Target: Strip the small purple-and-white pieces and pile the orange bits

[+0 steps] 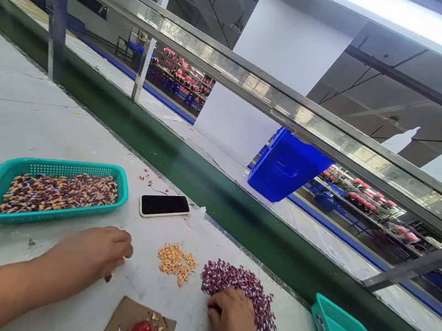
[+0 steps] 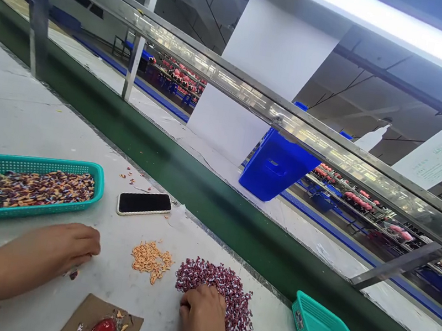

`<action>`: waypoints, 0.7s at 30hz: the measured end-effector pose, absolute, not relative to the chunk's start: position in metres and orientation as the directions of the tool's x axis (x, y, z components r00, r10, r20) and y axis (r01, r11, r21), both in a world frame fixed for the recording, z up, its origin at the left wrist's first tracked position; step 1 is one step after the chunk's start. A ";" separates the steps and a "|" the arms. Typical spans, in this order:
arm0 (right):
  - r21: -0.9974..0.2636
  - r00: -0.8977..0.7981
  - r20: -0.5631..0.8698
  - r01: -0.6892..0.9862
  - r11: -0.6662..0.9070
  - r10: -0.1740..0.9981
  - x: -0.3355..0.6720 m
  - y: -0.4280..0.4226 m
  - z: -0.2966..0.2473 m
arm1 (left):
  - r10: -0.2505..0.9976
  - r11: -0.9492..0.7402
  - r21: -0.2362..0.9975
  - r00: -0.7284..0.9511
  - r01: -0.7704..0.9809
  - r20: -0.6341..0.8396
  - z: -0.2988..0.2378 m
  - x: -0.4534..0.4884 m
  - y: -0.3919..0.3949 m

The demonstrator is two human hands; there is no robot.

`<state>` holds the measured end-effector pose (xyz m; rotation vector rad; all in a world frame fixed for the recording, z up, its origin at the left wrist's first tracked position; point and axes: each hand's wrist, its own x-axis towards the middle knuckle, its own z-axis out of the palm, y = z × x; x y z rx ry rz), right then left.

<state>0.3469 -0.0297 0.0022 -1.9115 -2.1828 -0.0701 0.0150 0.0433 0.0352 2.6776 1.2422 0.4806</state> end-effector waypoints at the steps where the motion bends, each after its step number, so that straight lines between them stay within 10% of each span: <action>1: -0.125 -0.119 0.212 0.981 0.148 0.970 0.348 -0.029 0.000 | 0.749 -0.663 0.227 0.640 0.714 0.171 0.042 0.022 0.043; 9: -0.166 -0.146 0.261 0.967 0.193 0.954 0.344 -0.026 -0.009 | 0.651 -0.756 0.067 0.759 0.651 -0.018 0.057 0.088 0.053; 21: -0.548 -0.218 0.411 0.717 0.431 0.885 0.324 -0.031 -0.002 | 0.656 -0.752 0.008 0.750 0.659 -0.080 0.035 0.098 0.063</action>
